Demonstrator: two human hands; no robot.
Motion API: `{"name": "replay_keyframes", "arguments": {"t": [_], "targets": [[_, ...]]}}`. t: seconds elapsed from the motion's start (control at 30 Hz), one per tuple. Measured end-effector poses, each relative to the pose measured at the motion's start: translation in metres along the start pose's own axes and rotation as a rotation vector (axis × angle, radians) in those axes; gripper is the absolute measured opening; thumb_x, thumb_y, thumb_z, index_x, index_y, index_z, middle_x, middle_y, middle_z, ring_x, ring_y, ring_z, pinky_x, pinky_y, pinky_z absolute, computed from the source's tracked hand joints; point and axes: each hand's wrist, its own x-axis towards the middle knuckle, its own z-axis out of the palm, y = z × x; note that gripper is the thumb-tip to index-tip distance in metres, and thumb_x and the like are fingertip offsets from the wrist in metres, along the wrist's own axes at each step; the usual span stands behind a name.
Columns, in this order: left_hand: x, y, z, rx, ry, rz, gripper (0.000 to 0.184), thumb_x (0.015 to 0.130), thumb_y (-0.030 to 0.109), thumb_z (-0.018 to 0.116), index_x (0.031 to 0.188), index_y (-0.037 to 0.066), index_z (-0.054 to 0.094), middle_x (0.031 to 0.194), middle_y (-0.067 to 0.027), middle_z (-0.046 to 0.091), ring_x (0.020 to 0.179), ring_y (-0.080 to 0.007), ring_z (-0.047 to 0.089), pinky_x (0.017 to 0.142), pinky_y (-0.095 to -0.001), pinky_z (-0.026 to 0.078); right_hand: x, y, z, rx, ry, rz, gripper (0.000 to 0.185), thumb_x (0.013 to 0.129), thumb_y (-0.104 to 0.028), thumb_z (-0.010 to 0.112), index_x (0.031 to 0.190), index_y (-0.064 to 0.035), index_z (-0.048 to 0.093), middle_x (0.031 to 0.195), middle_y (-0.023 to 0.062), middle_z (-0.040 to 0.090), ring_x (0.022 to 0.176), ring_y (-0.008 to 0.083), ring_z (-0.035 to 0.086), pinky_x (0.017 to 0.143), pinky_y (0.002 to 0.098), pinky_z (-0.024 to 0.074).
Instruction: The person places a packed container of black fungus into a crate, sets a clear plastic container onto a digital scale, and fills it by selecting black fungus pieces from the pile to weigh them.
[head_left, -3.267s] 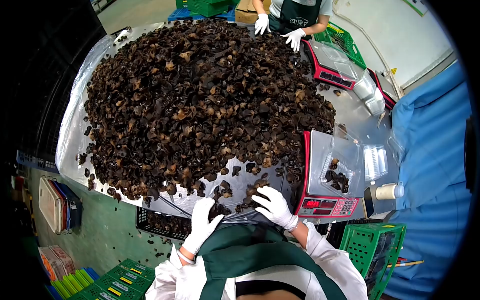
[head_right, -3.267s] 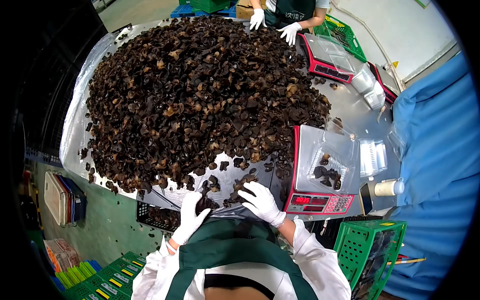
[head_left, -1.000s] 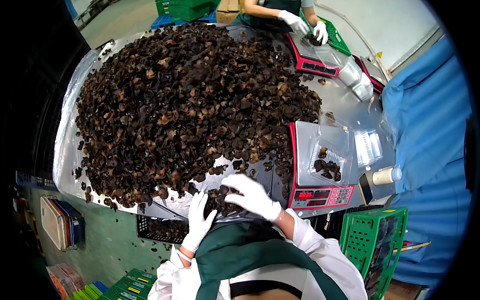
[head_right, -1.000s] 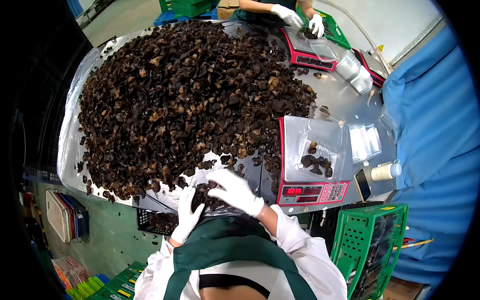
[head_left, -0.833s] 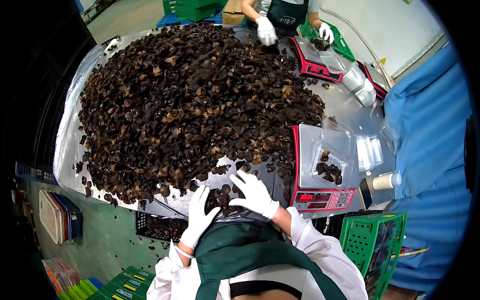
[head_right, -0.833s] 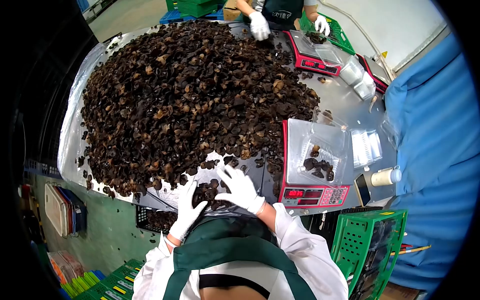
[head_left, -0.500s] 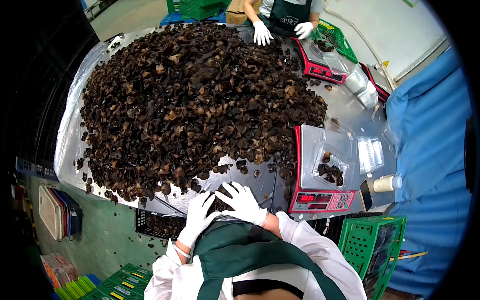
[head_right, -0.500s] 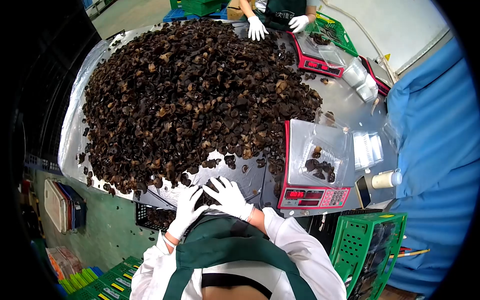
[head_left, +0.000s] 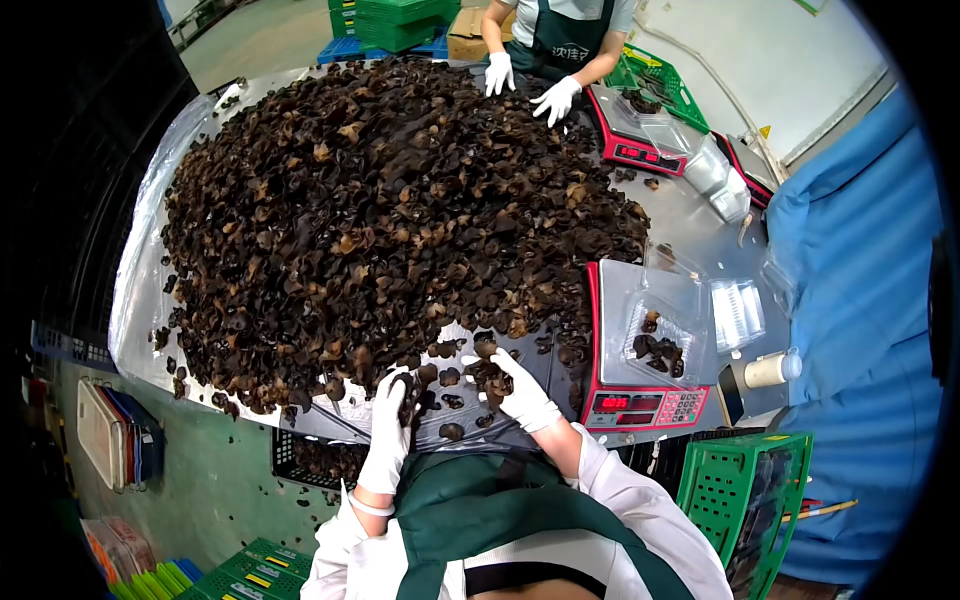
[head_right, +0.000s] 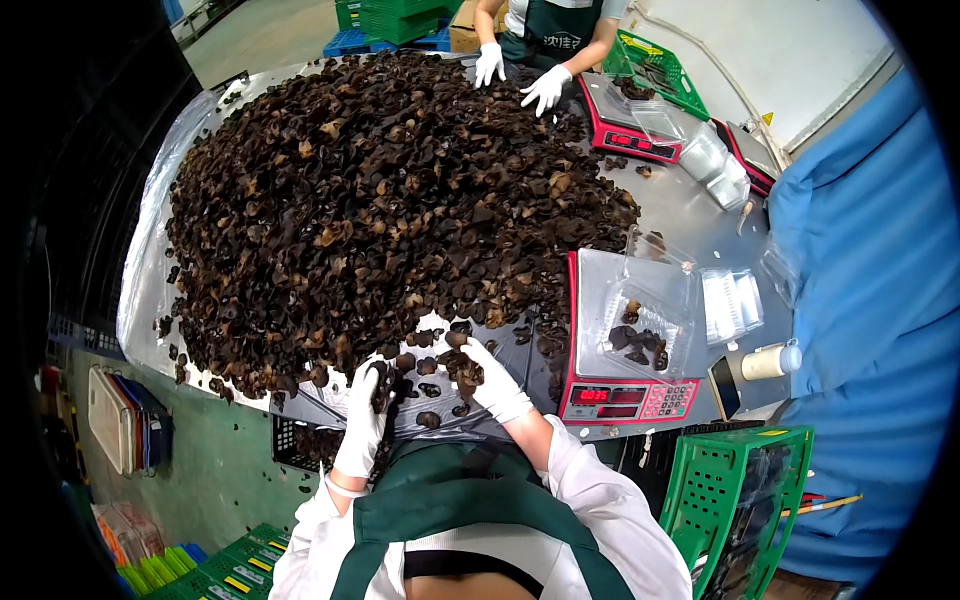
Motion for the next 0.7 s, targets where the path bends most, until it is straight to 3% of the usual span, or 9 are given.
{"name": "replay_keyframes", "arguments": {"t": [0.07,0.17,0.3,0.33,0.4,0.43,0.53,0.6,0.7], "targets": [[0.002,0.006,0.010,-0.302,-0.014,-0.190,0.031,0.093,0.031,0.058,0.117,0.011,0.060,0.108,-0.0053,0.065,0.101,-0.0189,0.061,0.079,-0.0321,0.052,-0.001,0.005,-0.008,0.159,0.006,0.017,0.041,0.096,-0.029,0.044,0.131,-0.0070,0.044,0.127,0.0137,0.057,0.105,0.0287,0.060,0.071,0.0421,0.0533],[0.006,0.006,0.030,-0.534,-0.044,-0.313,0.034,0.093,0.034,0.057,0.118,0.012,0.060,0.120,-0.0092,0.061,0.112,-0.0243,0.057,0.091,-0.0440,0.048,-0.009,-0.003,0.015,0.369,0.006,-0.002,0.044,0.098,-0.033,0.038,0.135,-0.0079,0.042,0.127,0.0144,0.057,0.105,0.0322,0.061,0.074,0.0462,0.0548],[0.011,-0.001,0.056,-0.527,-0.143,-0.284,0.034,0.096,0.033,0.051,0.120,0.010,0.058,0.128,-0.0131,0.056,0.119,-0.0327,0.052,0.102,-0.0521,0.040,-0.025,-0.020,0.037,0.314,0.054,-0.170,0.037,0.099,-0.030,0.040,0.128,-0.0105,0.052,0.122,0.0152,0.060,0.105,0.0336,0.061,0.073,0.0486,0.0561],[0.009,-0.006,0.062,-0.401,-0.221,-0.191,0.034,0.096,0.033,0.050,0.120,0.010,0.057,0.128,-0.0135,0.056,0.118,-0.0336,0.052,0.102,-0.0527,0.040,-0.029,-0.023,0.038,0.316,0.061,-0.199,0.036,0.099,-0.030,0.040,0.127,-0.0113,0.051,0.122,0.0152,0.060,0.105,0.0319,0.062,0.076,0.0489,0.0553],[0.012,-0.004,0.080,-0.576,-0.145,-0.329,0.036,0.096,0.034,0.049,0.121,0.009,0.057,0.127,-0.0141,0.056,0.118,-0.0343,0.052,0.103,-0.0524,0.040,-0.036,-0.035,0.041,0.350,0.095,-0.237,0.033,0.098,-0.028,0.041,0.123,-0.0112,0.053,0.123,0.0144,0.060,0.103,0.0312,0.062,0.076,0.0480,0.0551],[0.009,0.000,0.092,-0.645,-0.162,-0.376,0.031,0.099,0.026,0.045,0.121,0.004,0.053,0.124,-0.0133,0.056,0.114,-0.0314,0.054,0.101,-0.0506,0.044,-0.040,-0.043,0.042,0.350,0.094,-0.257,0.033,0.098,-0.028,0.041,0.123,-0.0112,0.053,0.123,0.0144,0.060,0.103,0.0312,0.062,0.076,0.0480,0.0551],[0.006,-0.008,0.131,-0.279,-0.370,-0.133,0.035,0.099,0.030,0.045,0.124,0.006,0.053,0.124,-0.0134,0.057,0.114,-0.0311,0.055,0.101,-0.0494,0.043,-0.064,-0.079,0.052,0.438,0.062,-0.321,0.032,0.098,-0.028,0.041,0.115,-0.0078,0.058,0.123,0.0147,0.060,0.102,0.0336,0.062,0.072,0.0457,0.0555],[0.010,-0.013,0.165,-0.588,-0.337,-0.420,0.038,0.099,0.033,0.043,0.126,0.007,0.053,0.126,-0.0131,0.057,0.112,-0.0300,0.056,0.100,-0.0488,0.044,-0.083,-0.105,0.050,0.471,0.069,-0.390,0.034,0.099,-0.030,0.038,0.111,-0.0065,0.059,0.123,0.0154,0.060,0.102,0.0355,0.062,0.070,0.0441,0.0552],[0.016,-0.030,0.222,-0.423,-0.513,-0.432,0.041,0.099,0.036,0.043,0.126,0.007,0.053,0.124,-0.0116,0.058,0.103,-0.0263,0.060,0.097,-0.0462,0.046,-0.112,-0.147,0.014,0.259,0.103,-0.553,0.043,0.098,-0.040,0.039,0.118,-0.0084,0.058,0.127,0.0172,0.056,0.105,0.0337,0.059,0.070,0.0406,0.0528]]}}
